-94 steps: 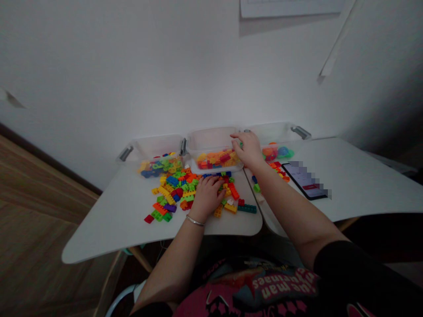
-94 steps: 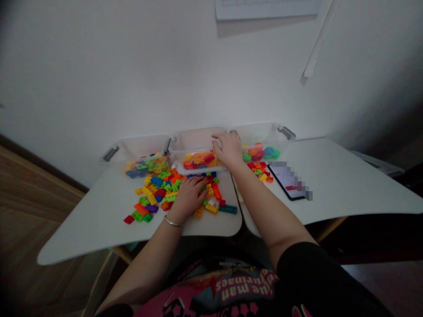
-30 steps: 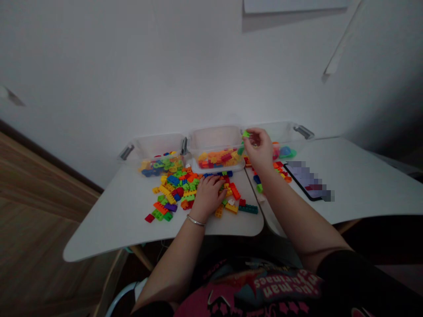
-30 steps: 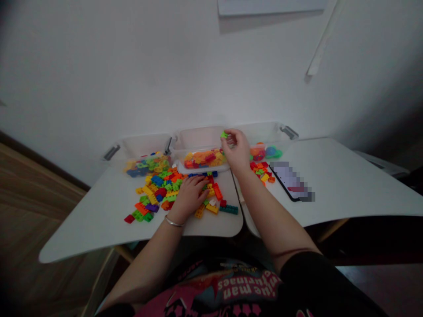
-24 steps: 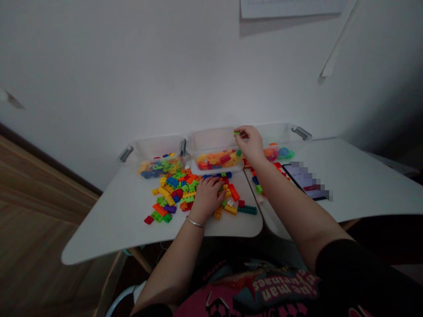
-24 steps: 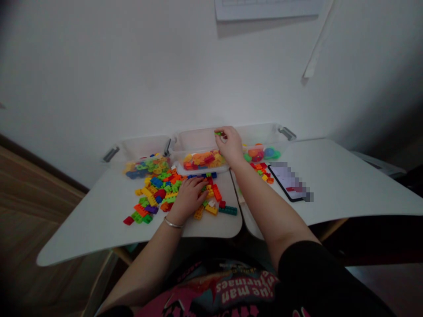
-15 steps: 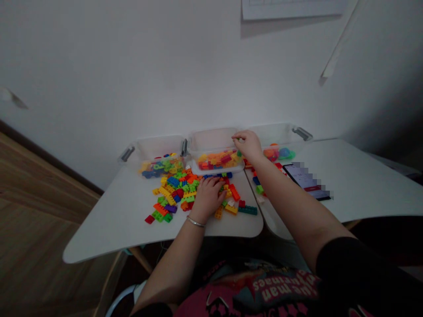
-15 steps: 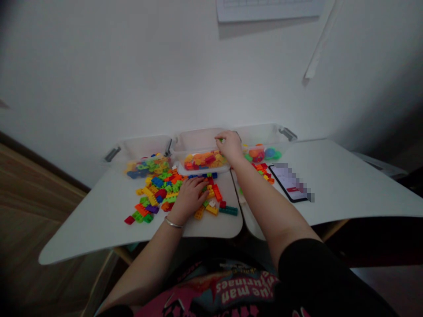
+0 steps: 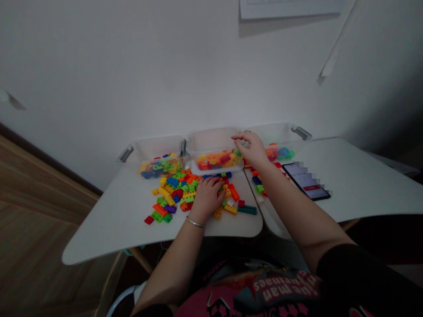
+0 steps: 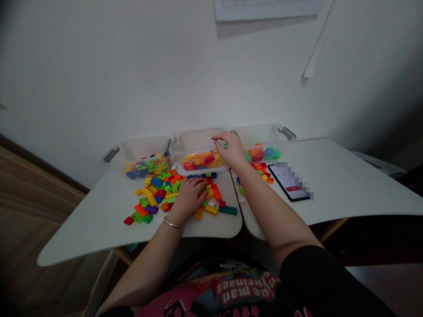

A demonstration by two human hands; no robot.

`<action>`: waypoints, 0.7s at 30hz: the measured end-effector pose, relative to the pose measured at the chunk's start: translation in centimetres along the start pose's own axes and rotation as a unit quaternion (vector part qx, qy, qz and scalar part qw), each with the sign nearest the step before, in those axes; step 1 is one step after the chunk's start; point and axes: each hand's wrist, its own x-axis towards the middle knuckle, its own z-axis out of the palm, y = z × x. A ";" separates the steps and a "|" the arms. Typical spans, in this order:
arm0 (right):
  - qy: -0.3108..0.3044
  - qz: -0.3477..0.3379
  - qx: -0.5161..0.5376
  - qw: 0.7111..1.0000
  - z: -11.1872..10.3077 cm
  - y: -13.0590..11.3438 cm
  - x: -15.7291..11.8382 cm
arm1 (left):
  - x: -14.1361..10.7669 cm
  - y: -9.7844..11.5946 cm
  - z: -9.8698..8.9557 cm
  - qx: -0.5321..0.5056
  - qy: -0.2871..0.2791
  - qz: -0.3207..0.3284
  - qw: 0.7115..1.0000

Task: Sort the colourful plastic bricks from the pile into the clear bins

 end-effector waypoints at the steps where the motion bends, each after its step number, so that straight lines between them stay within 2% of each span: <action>1: 0.005 -0.012 0.005 1.000 -0.3 -0.6 -0.7 | 0.0 0.0 0.0 -0.001 0.000 0.001 1.000; 3: -0.026 -0.026 0.024 0.999 -0.9 -1.5 -2.4 | 0.0 0.1 -0.1 -0.003 0.002 0.004 1.000; 5: -0.109 -0.037 0.035 0.993 -1.1 -1.8 -4.2 | -0.1 0.1 -0.2 -0.003 0.005 0.007 1.000; 8: -0.221 -0.038 0.028 0.974 -0.8 -1.3 -6.7 | -0.1 0.2 -0.3 0.001 0.007 0.006 1.000; 11: -0.281 -0.037 0.005 0.959 -0.2 -0.2 -8.7 | -0.1 0.2 -0.3 0.004 0.008 0.006 1.000; 15: -0.313 -0.079 -0.042 0.945 0.5 0.7 -10.3 | 0.0 0.1 -0.1 0.000 0.011 0.006 1.000; 18: -0.304 -0.118 -0.075 0.942 0.6 1.1 -10.9 | 0.0 0.1 -0.1 0.000 0.009 0.004 1.000; 21: -0.285 -0.127 -0.110 0.944 0.5 1.5 -11.2 | -0.1 0.2 -0.2 0.002 0.009 0.002 1.000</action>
